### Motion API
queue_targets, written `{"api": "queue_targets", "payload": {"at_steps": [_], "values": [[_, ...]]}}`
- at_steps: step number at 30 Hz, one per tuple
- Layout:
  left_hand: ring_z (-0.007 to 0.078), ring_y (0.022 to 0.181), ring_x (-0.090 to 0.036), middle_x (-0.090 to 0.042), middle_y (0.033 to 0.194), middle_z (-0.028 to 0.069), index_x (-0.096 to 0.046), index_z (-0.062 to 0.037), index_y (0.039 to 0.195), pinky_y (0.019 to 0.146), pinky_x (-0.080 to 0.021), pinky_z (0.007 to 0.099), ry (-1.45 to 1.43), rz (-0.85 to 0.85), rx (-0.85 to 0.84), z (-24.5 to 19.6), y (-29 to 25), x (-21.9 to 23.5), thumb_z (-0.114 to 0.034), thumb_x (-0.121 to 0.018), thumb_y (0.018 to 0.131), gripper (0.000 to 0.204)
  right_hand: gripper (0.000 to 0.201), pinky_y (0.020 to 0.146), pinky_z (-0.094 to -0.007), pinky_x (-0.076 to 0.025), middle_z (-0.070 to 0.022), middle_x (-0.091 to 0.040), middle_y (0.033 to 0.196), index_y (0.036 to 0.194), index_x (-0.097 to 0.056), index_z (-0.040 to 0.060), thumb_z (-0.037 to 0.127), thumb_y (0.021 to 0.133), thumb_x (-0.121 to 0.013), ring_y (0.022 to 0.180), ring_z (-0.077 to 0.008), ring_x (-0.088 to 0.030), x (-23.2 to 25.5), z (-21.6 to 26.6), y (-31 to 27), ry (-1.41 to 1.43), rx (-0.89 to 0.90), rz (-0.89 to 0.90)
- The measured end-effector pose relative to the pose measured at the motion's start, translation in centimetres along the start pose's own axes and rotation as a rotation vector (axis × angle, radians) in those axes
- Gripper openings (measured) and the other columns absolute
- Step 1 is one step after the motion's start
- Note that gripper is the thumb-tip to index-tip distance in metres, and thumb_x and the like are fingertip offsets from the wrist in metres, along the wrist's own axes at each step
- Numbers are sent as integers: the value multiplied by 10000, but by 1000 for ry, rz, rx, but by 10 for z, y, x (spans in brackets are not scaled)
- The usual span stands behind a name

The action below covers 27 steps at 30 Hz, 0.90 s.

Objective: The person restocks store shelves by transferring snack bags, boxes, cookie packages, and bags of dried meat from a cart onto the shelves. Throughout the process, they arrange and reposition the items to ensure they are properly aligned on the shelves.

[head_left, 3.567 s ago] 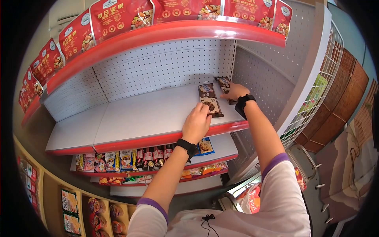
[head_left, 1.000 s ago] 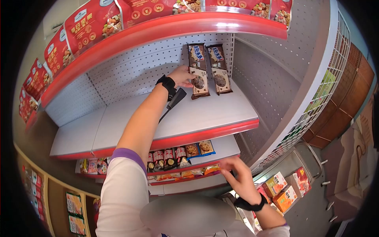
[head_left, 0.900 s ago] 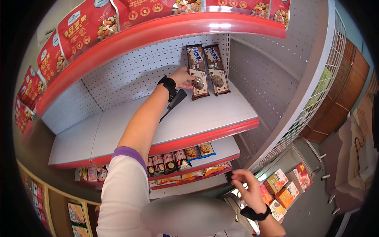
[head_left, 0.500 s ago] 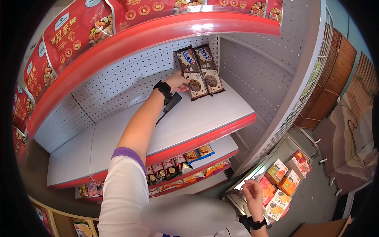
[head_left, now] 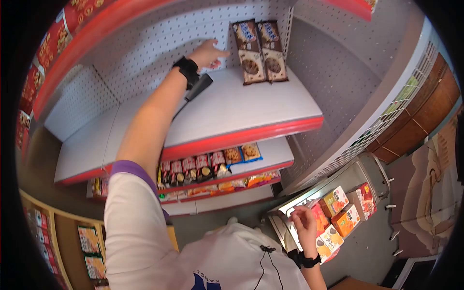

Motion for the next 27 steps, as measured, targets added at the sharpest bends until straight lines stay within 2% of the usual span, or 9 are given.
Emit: {"api": "queue_targets", "payload": {"at_steps": [2,4,5,9,12,17,21,24,27], "values": [[150,830,-577,-567,1111,76,-311,-71,1376,680,-494,290,33,-18,12,-8,-25,12,-315,-705,799,740,168,731,-227,-485,-39,-610,892,1062,-565,4,9,895,-552,812,-99,-584,3,-10,7,-41,14,50],[123,827,-566,-587,1081,53,-415,-71,1319,686,-483,266,139,-141,-175,-27,-59,26,-325,-671,826,611,141,728,-223,-485,-35,-626,896,1032,-579,-6,12,895,-554,809,-94,-595,-2,-15,17,-68,18,131],[123,827,-566,-587,1081,53,-415,-71,1319,686,-483,266,144,-146,-155,-30,-75,32,-325,-671,826,611,146,734,-220,-482,-30,-622,892,1037,-578,-4,10,894,-554,815,-93,-595,-8,-16,23,-55,-16,191],[78,781,-539,-613,1002,28,-592,-59,1138,666,-464,228,261,-13,-396,-67,-162,21,-273,-579,895,324,131,720,-224,-466,-16,-616,868,1022,-583,18,34,893,-564,798,-78,-580,-37,-12,63,-137,58,386],[72,725,-548,-637,921,13,-602,-71,1130,653,-467,224,61,115,-310,-59,-233,-2,-190,-580,898,262,131,719,-246,-468,-38,-635,869,1002,-595,10,84,897,-570,798,-100,-588,-55,-21,126,-136,112,380],[98,824,-610,-656,925,54,-612,-57,1114,707,-493,245,-81,331,-159,10,-316,-70,-90,-581,892,227,301,776,-353,-502,-175,-662,962,1066,-601,-18,194,852,-619,886,-270,-647,-99,-59,255,-465,245,222],[93,827,-599,-644,948,36,-577,-44,1150,733,-496,246,-392,284,82,111,-345,-131,-116,-572,913,248,440,813,-413,-492,-216,-644,1026,1075,-598,-45,312,821,-638,953,-340,-626,-133,-93,311,-757,258,159],[94,797,-608,-650,937,39,-577,-65,1136,694,-492,234,-490,190,229,162,-366,-149,-148,-554,921,232,542,828,-432,-480,-249,-640,1003,1000,-651,-39,444,755,-661,958,-361,-619,-148,-115,331,-951,51,279],[86,792,-597,-640,937,31,-575,-67,1134,684,-489,228,-608,180,323,188,-370,-138,-173,-538,934,229,500,757,-423,-505,-242,-652,962,962,-668,-25,429,754,-668,885,-350,-644,-154,-118,328,-899,-46,318]]}}
Point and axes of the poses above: each hand's wrist, its own y-axis towards the middle knuckle, its own x-axis out of the back of the hand, z = x × y, the point moved 7 cm from there along y, towards the middle knuckle
